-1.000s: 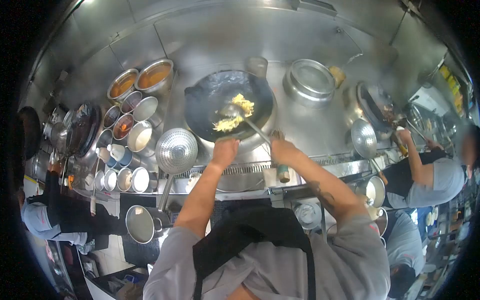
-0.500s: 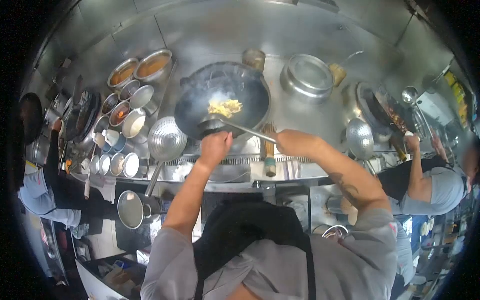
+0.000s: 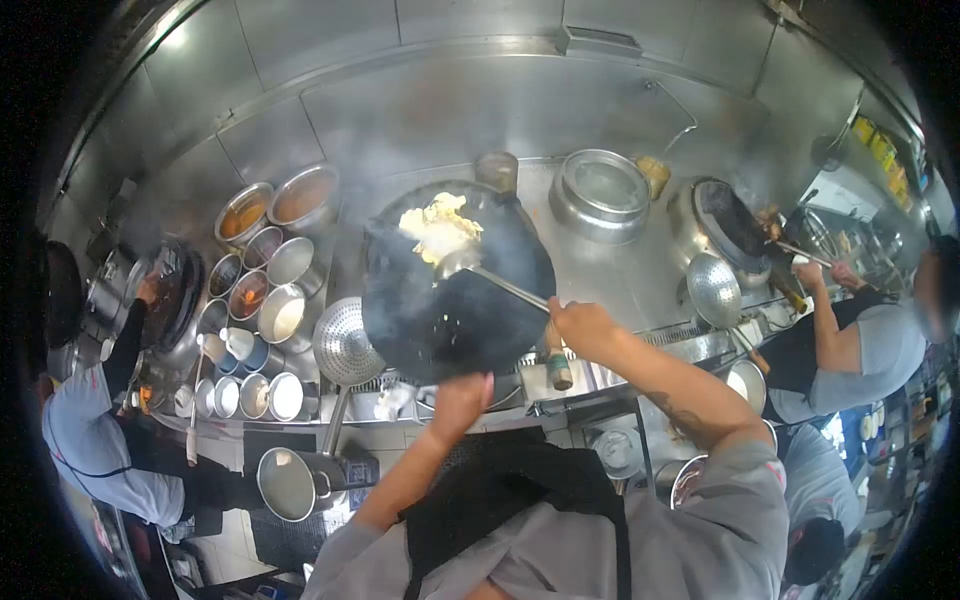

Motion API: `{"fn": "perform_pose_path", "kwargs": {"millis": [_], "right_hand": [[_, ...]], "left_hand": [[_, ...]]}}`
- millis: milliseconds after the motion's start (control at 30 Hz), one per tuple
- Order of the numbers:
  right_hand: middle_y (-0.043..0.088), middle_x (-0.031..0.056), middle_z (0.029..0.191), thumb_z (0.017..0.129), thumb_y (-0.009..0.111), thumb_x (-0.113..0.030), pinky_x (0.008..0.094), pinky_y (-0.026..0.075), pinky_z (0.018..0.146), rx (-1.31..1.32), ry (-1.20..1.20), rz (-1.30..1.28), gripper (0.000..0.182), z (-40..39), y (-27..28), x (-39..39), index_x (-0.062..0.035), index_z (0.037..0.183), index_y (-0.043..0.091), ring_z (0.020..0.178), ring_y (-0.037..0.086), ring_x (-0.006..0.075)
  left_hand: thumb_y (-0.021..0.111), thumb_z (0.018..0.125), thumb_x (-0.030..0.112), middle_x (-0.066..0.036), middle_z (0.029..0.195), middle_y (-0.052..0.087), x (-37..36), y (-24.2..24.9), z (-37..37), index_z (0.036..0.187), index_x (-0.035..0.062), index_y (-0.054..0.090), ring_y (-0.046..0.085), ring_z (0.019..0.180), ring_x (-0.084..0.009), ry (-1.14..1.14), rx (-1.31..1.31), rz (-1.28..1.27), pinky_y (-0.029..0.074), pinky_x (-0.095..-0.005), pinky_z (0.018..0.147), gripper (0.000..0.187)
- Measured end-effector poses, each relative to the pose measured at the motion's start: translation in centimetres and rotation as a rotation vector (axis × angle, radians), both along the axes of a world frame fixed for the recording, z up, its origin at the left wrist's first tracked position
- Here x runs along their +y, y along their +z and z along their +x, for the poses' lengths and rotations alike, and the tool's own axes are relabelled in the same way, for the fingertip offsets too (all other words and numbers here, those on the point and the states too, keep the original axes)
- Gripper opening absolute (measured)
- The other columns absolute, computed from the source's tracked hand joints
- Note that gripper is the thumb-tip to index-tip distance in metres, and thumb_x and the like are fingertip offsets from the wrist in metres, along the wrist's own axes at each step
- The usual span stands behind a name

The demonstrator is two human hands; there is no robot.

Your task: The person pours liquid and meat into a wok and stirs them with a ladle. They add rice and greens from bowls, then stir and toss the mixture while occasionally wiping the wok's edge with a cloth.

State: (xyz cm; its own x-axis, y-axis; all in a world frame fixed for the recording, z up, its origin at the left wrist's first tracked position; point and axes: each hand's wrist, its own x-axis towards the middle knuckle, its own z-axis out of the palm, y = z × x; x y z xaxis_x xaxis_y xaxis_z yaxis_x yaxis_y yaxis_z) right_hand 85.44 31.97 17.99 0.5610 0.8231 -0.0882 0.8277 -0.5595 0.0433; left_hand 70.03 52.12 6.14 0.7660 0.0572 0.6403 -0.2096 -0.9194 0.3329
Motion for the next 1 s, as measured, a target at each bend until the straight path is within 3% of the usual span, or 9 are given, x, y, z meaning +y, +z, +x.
{"fn": "perform_pose_path", "kwargs": {"millis": [100, 267, 367, 433, 533, 633, 833, 933, 1000], "right_hand": [[0.064, 0.0224, 0.085, 0.081, 0.05, -0.005, 0.0441, 0.051, 0.067, 0.081, -0.032, -0.065, 0.033, -1.3, -0.1, -0.5, 0.0058, 0.112, 0.049, 0.079, 0.064, 0.037], [0.063, 0.0236, 0.087, 0.081, 0.046, -0.004, 0.0457, 0.049, 0.075, 0.19, -0.282, -0.092, 0.035, 0.1, -0.8, 1.3, 0.0036, 0.115, 0.049, 0.083, 0.063, 0.0375], [0.063, 0.0251, 0.087, 0.084, 0.044, -0.007, 0.046, 0.049, 0.075, 0.157, -0.333, 0.089, 0.032, 3.1, -6.4, 2.9, 0.0042, 0.113, 0.05, 0.084, 0.063, 0.0376], [0.062, 0.0242, 0.078, 0.082, 0.051, -0.009, 0.0468, 0.048, 0.066, 0.239, -0.298, 0.46, 0.033, 5.2, -12.7, 4.6, 0.0013, 0.113, 0.051, 0.071, 0.062, 0.0386], [0.061, 0.0217, 0.076, 0.082, 0.054, -0.011, 0.0433, 0.049, 0.065, 0.664, -0.494, 0.418, 0.034, 2.9, -10.8, 9.8, 0.0004, 0.114, 0.052, 0.069, 0.062, 0.0333], [0.059, 0.019, 0.077, 0.082, 0.056, -0.011, 0.0404, 0.049, 0.063, 0.807, -0.521, 0.314, 0.034, 2.2, -6.1, 11.4, -0.0004, 0.114, 0.052, 0.068, 0.061, 0.0294], [0.059, 0.02, 0.076, 0.082, 0.055, -0.01, 0.0436, 0.047, 0.07, 0.596, -0.128, 0.396, 0.033, 2.0, -7.0, 9.5, 0.0, 0.113, 0.052, 0.073, 0.061, 0.0316], [0.058, 0.0182, 0.076, 0.083, 0.054, -0.009, 0.0421, 0.047, 0.073, 0.466, -0.308, 0.304, 0.032, 2.1, -7.6, 10.3, 0.0009, 0.113, 0.052, 0.075, 0.06, 0.0284], [0.061, 0.0233, 0.084, 0.084, 0.054, -0.012, 0.0436, 0.048, 0.076, 0.412, -0.284, 0.3, 0.035, 1.2, -8.2, 10.5, 0.0006, 0.116, 0.053, 0.08, 0.062, 0.0354]], "left_hand": [[0.059, 0.086, 0.021, -0.016, 0.058, 0.058, 3.4, 0.9, 4.7, 0.066, 0.006, 0.056, 0.06, 0.055, -0.0342, 0.017, 0.105, -0.096, 0.047, -0.0439, 0.051, 0.025], [0.063, 0.082, 0.026, -0.014, 0.06, 0.061, 6.8, -4.3, 9.7, 0.068, 0.0072, 0.059, 0.062, 0.056, -0.0315, 0.08, 0.221, -0.025, 0.049, -0.0425, 0.057, 0.024], [0.061, 0.084, 0.026, -0.013, 0.06, 0.061, 7.2, -5.7, 10.3, 0.069, 0.0076, 0.059, 0.063, 0.06, -0.0299, 0.072, 0.239, -0.042, 0.049, -0.0411, 0.06, 0.024], [0.061, 0.084, 0.026, -0.013, 0.061, 0.062, 7.1, -6.1, 10.3, 0.069, 0.0076, 0.059, 0.063, 0.06, -0.0296, 0.061, 0.232, -0.061, 0.049, -0.0414, 0.06, 0.023], [0.061, 0.083, 0.025, -0.012, 0.062, 0.062, 7.3, -6.1, 10.2, 0.069, 0.0077, 0.059, 0.063, 0.061, -0.029, 0.034, 0.202, -0.098, 0.048, -0.042, 0.06, 0.022], [0.06, 0.083, 0.023, -0.012, 0.063, 0.062, 7.4, -5.5, 10.0, 0.069, 0.0078, 0.059, 0.063, 0.062, -0.0288, 0.032, 0.23, -0.083, 0.048, -0.0425, 0.06, 0.021], [0.059, 0.085, 0.023, -0.014, 0.067, 0.062, 7.9, -4.3, 9.8, 0.071, 0.006, 0.06, 0.062, 0.066, -0.0319, 0.015, 0.258, -0.111, 0.048, -0.0446, 0.064, 0.022], [0.059, 0.085, 0.023, -0.014, 0.068, 0.062, 7.4, -4.9, 9.6, 0.071, 0.0054, 0.06, 0.062, 0.068, -0.0319, 0.021, 0.3, -0.132, 0.048, -0.0448, 0.065, 0.022], [0.059, 0.084, 0.023, -0.014, 0.069, 0.062, 7.5, -5.2, 9.8, 0.071, 0.0052, 0.061, 0.062, 0.069, -0.032, 0.032, 0.334, -0.136, 0.048, -0.0447, 0.065, 0.022]]}}
